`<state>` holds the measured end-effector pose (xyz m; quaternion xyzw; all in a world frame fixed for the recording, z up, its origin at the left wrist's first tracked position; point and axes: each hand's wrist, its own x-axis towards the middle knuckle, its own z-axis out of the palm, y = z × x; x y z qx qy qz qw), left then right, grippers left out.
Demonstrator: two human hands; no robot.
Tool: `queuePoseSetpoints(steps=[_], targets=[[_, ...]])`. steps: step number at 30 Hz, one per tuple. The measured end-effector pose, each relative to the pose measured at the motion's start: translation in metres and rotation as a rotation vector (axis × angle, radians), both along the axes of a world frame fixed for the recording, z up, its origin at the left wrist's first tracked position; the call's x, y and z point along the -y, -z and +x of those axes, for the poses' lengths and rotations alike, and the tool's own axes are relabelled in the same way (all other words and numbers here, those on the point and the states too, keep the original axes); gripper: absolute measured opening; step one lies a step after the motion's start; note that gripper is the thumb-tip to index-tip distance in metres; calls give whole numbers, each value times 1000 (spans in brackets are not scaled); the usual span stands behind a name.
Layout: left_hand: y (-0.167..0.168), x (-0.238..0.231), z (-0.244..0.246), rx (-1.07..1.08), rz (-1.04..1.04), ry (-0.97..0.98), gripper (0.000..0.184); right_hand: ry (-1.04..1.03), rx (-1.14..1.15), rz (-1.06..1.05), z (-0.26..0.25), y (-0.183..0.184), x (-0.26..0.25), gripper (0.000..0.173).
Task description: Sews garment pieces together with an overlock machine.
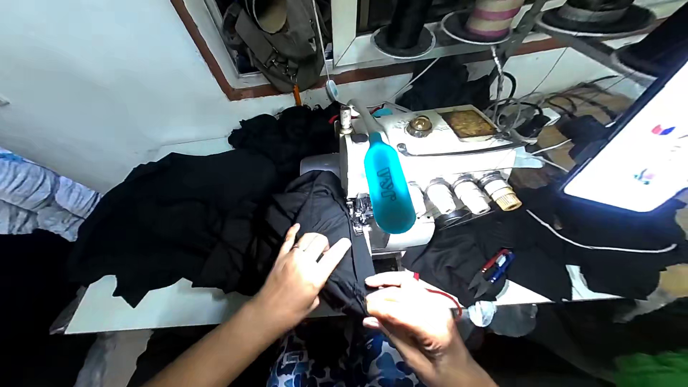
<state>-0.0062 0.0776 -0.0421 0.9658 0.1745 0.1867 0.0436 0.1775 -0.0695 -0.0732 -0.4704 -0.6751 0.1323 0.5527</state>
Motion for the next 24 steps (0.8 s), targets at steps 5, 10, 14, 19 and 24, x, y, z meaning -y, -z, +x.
queuePoseSetpoints(steps=[5,10,14,19,24], targets=[[-8,13,-6,-63,154,-56,60,98,-55,-87,-13,21,23,16],[-10,11,-2,-105,214,-93,58,66,-73,-61,-11,26,13,17],[-14,-9,11,-138,210,-128,66,112,-101,-45,-4,38,-18,19],[-26,-44,21,-84,134,-75,57,151,-60,-5,10,31,-52,17],[-48,-53,6,-141,-159,125,30,117,-9,-17,21,21,-60,17]])
